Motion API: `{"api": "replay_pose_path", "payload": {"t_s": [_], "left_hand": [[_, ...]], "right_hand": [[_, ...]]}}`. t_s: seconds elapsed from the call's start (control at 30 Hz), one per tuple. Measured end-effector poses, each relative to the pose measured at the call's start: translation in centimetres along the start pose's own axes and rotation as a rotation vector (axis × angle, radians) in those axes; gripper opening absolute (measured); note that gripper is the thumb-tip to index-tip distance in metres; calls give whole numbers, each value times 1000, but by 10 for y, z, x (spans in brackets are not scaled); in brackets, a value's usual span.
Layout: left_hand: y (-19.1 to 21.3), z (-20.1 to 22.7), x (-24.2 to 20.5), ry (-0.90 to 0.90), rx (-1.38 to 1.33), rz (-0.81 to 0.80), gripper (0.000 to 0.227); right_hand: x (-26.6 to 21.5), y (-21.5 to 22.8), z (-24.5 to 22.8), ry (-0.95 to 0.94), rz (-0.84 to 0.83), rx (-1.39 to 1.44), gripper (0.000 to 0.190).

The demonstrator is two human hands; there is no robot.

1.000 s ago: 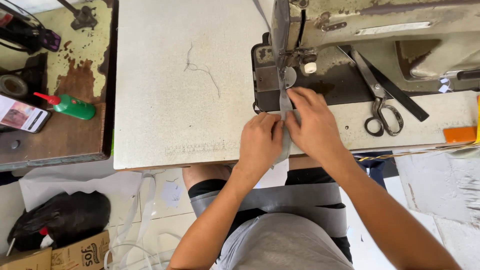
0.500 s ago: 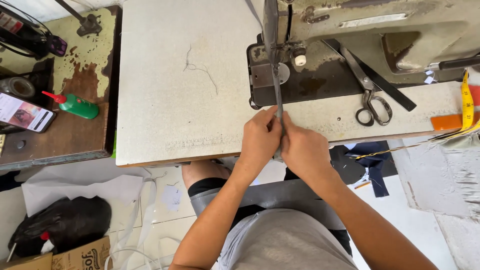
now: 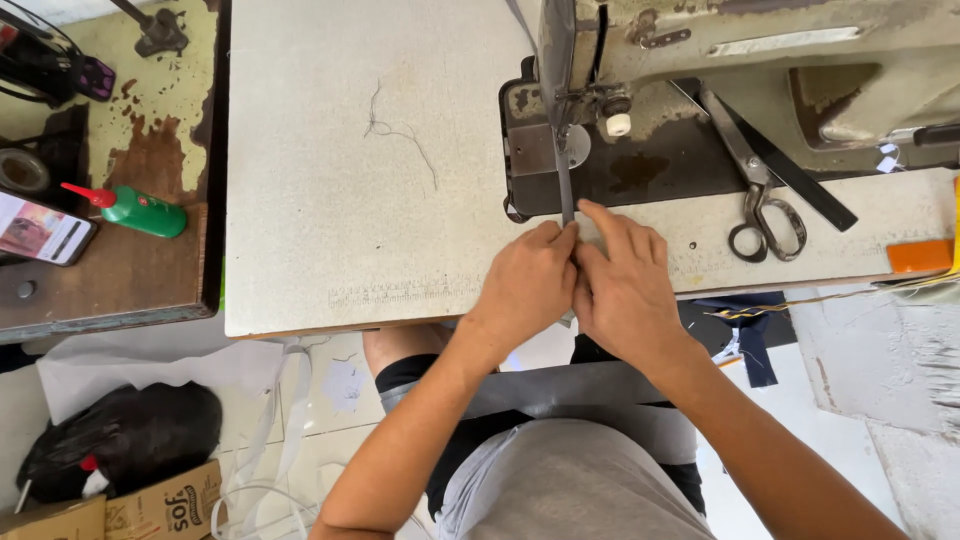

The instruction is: Cutting a long strip of material into smaller segments using a small blade and scissors at a sewing workstation.

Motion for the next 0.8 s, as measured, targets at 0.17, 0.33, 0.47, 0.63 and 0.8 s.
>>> {"api": "replay_pose_path", "payload": {"t_s": [0.17, 0.33, 0.47, 0.63, 0.8], "left_hand": [[15, -47, 39, 37, -37, 133, 27], [15, -50, 57, -54, 234, 214, 35], [12, -50, 59, -79, 261, 232, 38], [10, -48, 58, -93, 298, 269, 41], [16, -41, 49, -37, 227, 268, 38]], "right_hand": [[1, -10, 2, 94, -3, -18, 20], [8, -14, 8, 98, -13, -47, 24], [18, -18, 15, 79, -30, -40, 26], [34, -22, 21, 91, -33, -62, 26], [47, -23, 26, 79, -10, -62, 24]]}}
Point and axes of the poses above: each hand's wrist, its own x-axis towards the middle knuckle, its own y-axis out of the back of the hand, z = x × y, the point moved 8 cm from there along x, towards the middle knuckle, and after that the axes turned 4 degrees about -x, right-handed, at the moved point
